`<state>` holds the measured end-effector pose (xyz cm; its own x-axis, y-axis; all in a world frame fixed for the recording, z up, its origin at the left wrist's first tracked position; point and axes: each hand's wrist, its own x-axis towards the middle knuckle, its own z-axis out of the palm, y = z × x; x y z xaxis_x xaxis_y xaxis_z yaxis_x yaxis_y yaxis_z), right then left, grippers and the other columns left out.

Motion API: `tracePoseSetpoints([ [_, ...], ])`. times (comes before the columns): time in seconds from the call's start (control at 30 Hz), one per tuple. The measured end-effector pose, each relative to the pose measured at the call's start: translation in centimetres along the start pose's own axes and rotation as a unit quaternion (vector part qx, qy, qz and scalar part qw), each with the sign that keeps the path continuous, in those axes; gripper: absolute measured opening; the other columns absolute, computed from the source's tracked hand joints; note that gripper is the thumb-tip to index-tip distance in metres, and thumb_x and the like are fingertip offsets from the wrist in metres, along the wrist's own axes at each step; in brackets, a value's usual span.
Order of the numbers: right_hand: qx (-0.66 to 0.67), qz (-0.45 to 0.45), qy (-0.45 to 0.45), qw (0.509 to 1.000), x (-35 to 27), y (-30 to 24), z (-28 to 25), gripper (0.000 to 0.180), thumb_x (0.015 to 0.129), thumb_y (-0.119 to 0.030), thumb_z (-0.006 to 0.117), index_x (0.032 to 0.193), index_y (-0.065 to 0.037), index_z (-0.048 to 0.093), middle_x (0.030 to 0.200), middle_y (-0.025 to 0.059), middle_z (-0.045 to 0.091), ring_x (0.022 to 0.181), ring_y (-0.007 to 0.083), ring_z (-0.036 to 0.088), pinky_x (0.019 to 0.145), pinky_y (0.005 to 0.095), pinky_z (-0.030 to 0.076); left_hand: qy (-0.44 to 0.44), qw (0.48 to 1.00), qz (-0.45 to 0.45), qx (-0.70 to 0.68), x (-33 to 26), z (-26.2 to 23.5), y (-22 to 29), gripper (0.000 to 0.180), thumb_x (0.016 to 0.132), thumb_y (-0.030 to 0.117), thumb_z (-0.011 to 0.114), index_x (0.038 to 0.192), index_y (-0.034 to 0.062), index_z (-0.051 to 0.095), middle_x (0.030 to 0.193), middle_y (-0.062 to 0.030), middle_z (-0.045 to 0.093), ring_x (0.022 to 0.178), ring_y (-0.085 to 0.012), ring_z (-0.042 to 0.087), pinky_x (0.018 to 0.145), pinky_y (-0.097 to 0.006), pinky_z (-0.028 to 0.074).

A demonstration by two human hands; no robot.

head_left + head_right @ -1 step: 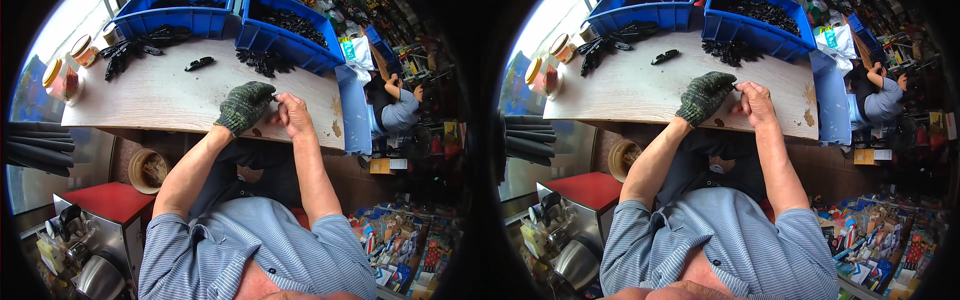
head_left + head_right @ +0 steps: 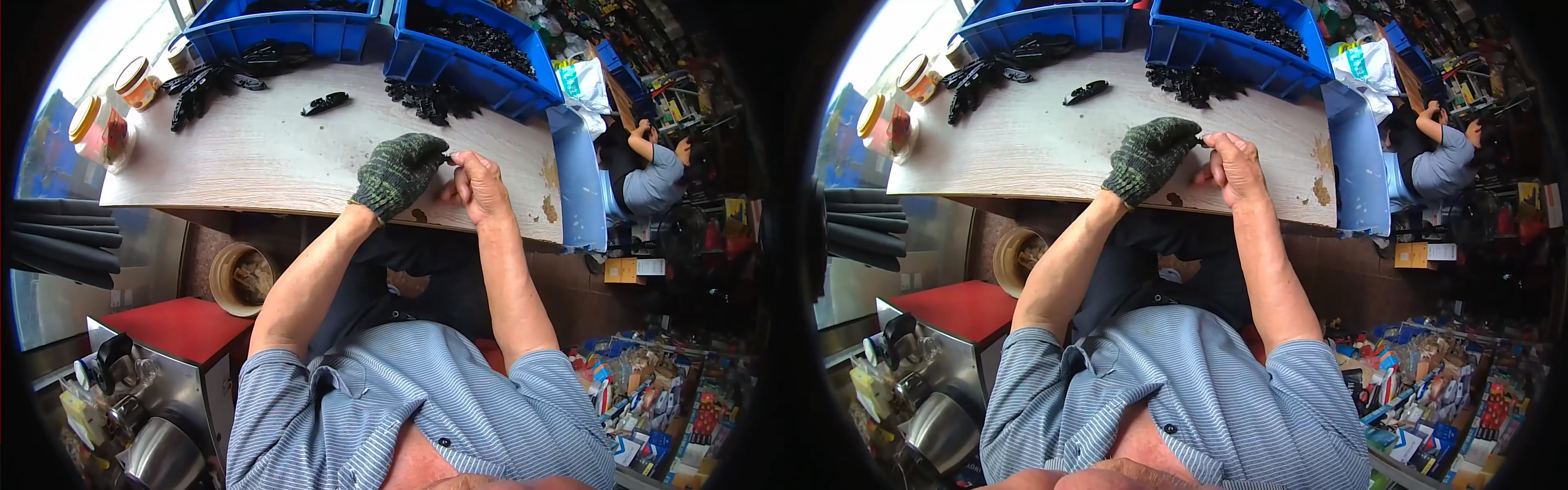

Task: Assembling small black mechanical parts by hand on a workbench.

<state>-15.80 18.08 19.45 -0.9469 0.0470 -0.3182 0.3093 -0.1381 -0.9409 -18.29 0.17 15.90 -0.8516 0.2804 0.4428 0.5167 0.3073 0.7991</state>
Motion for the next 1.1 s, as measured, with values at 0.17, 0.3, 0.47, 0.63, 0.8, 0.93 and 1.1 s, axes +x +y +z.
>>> tracePoseSetpoints([
  [0.17,-0.012,-0.023,0.003,1.0,0.0,0.6,0.5,0.032,0.088,-0.032,0.069,0.096,-0.001,0.065,0.046,0.0006,0.045,0.038,0.0179,0.05,0.047,0.0409,0.057,0.016,0.987,-0.07,-0.144,-0.4,0.4,-0.9,0.025,0.095,0.01,0.066,0.119,0.0027,0.069,0.103,-0.0093,0.074,0.092,-0.0179,0.07,0.076,-0.031,0.058],
  [0.3,0.021,-0.061,0.021,0.998,-0.7,0.6,1.0,0.034,0.088,-0.034,0.073,0.104,-0.004,0.067,0.047,0.001,0.047,0.041,0.0167,0.052,0.047,0.037,0.056,0.023,0.914,-0.222,-0.339,-0.2,-0.8,1.4,0.025,0.097,0.015,0.066,0.118,0.0004,0.068,0.095,-0.0084,0.072,0.083,-0.014,0.068,0.07,-0.028,0.056],
  [0.47,0.02,-0.116,-0.011,0.993,-0.3,1.4,0.8,0.031,0.085,-0.025,0.081,0.105,-0.005,0.068,0.048,-0.0018,0.047,0.04,0.0104,0.045,0.047,0.0313,0.052,0.017,0.916,-0.235,-0.324,-0.5,-0.9,1.7,0.027,0.096,0.019,0.068,0.116,0.0008,0.069,0.09,-0.0075,0.071,0.074,-0.0128,0.065,0.067,-0.028,0.055],
  [0.63,0.017,-0.122,-0.016,0.992,-0.5,1.5,1.3,0.023,0.086,-0.02,0.081,0.1,-0.006,0.07,0.049,-0.003,0.046,0.04,0.0083,0.042,0.047,0.0291,0.049,0.02,0.918,-0.225,-0.325,-0.6,-0.8,1.6,0.026,0.096,0.018,0.068,0.114,0.0002,0.069,0.093,-0.0081,0.072,0.076,-0.0135,0.066,0.069,-0.029,0.055],
  [0.8,0.0,-0.126,-0.019,0.992,-0.5,1.8,1.0,0.021,0.086,-0.021,0.08,0.098,-0.006,0.069,0.05,-0.0029,0.047,0.04,0.008,0.042,0.047,0.0288,0.049,0.014,0.947,-0.189,-0.26,-0.7,-0.5,1.0,0.026,0.095,0.018,0.067,0.114,-0.0003,0.069,0.095,-0.009,0.073,0.078,-0.0135,0.068,0.07,-0.03,0.056],
  [0.93,-0.019,-0.138,-0.023,0.99,-0.3,1.9,0.9,0.018,0.09,-0.021,0.073,0.099,-0.006,0.068,0.049,-0.0015,0.048,0.04,0.0093,0.045,0.047,0.0287,0.05,-0.007,0.953,-0.183,-0.24,-0.8,-0.5,1.0,0.025,0.095,0.018,0.067,0.113,0.0006,0.069,0.092,-0.0079,0.073,0.076,-0.0133,0.068,0.07,-0.03,0.055],
  [1.1,-0.001,-0.134,-0.025,0.991,-0.7,1.7,1.3,0.019,0.088,-0.021,0.076,0.097,-0.006,0.068,0.051,-0.0014,0.049,0.04,0.0093,0.044,0.047,0.029,0.049,-0.021,0.952,-0.193,-0.236,-0.8,-1.1,1.2,0.026,0.094,0.019,0.068,0.113,0.0009,0.069,0.094,-0.0087,0.073,0.077,-0.0142,0.069,0.071,-0.031,0.056],
])
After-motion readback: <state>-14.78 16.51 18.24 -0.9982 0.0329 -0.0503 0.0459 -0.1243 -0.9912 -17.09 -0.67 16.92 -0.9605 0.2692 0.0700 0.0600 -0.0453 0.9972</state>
